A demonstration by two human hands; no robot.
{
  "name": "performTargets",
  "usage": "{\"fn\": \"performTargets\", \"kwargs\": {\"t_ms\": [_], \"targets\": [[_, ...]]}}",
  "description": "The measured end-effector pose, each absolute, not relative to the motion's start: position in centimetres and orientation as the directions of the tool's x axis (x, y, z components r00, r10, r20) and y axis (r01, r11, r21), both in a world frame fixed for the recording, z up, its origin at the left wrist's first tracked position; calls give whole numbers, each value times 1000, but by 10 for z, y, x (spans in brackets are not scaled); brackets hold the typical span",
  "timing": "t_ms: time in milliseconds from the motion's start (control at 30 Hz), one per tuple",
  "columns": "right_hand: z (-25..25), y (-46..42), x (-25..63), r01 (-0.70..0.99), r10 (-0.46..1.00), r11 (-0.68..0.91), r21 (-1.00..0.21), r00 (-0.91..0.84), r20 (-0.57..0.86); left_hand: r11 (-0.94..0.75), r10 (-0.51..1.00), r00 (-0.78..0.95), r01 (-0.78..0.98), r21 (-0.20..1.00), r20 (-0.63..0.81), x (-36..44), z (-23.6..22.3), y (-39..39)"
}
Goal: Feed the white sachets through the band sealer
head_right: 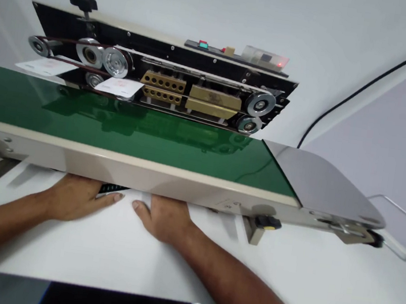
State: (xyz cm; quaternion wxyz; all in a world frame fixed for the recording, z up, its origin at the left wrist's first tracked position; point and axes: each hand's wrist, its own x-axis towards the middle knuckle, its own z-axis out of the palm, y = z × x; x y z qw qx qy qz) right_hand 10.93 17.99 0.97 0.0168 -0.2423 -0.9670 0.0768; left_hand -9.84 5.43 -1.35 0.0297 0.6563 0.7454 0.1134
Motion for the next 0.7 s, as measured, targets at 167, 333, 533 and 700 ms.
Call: {"fn": "performTargets", "kwargs": {"t_ms": [167,333,533,700], "targets": [[11,180,121,381,384,903,-198,-923,-23,-14,998,1,970,243,55,-95,-8,36],[9,185,121,314,319,914,-255,-947,-21,-34,996,8,959,280,90,-75,-4,31],[4,186,127,251,271,926,-282,-962,33,-64,993,29,949,308,118,-62,-2,42],[-3,180,129,269,335,916,-299,-921,199,-134,991,114,893,430,71,-62,-5,50]]}}
